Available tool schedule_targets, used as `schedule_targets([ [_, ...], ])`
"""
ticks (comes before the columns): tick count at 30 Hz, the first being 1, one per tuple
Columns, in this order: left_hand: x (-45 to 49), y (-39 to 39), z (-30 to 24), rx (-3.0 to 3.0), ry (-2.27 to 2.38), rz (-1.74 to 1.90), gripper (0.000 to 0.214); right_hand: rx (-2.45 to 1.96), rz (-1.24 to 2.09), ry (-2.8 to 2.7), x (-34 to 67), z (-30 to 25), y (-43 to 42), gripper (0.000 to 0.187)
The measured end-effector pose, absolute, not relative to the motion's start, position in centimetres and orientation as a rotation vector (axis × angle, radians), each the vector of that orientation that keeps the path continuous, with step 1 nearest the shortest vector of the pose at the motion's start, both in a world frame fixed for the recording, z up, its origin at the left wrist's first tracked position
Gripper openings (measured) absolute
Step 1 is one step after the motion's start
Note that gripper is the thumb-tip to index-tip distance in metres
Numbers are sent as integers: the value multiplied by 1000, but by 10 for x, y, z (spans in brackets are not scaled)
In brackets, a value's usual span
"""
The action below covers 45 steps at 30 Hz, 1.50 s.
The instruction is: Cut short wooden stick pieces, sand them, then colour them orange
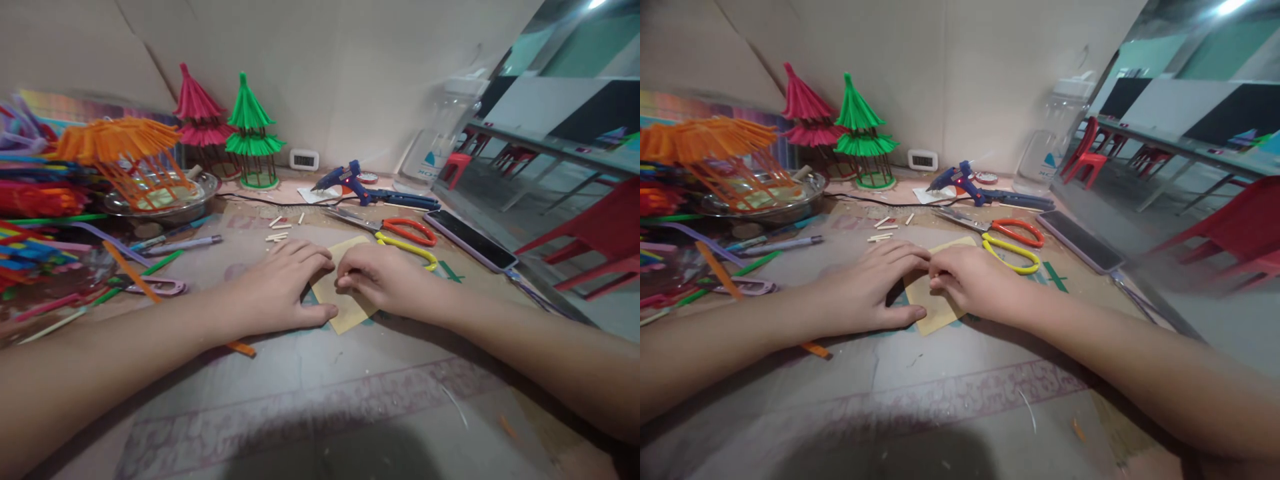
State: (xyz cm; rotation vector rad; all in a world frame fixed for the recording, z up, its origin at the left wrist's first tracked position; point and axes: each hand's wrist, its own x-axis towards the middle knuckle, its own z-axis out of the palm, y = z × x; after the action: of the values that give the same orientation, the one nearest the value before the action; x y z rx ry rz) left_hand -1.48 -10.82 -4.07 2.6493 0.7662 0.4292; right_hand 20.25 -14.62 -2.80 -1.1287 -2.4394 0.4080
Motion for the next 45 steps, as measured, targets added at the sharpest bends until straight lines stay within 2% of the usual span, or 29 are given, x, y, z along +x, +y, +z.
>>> schedule_targets([
  [23, -15, -109, -40, 2798, 786, 361, 47, -1093, 376, -2448, 203, -31, -148, 13],
  [42, -15, -108, -43, 2791, 793, 391, 47, -1059, 485, -2412, 200, -35, -150, 12],
  [45, -15, -108, -43, 2789, 792, 390, 47, -1023, 395, -2457, 201, -35, -149, 12],
])
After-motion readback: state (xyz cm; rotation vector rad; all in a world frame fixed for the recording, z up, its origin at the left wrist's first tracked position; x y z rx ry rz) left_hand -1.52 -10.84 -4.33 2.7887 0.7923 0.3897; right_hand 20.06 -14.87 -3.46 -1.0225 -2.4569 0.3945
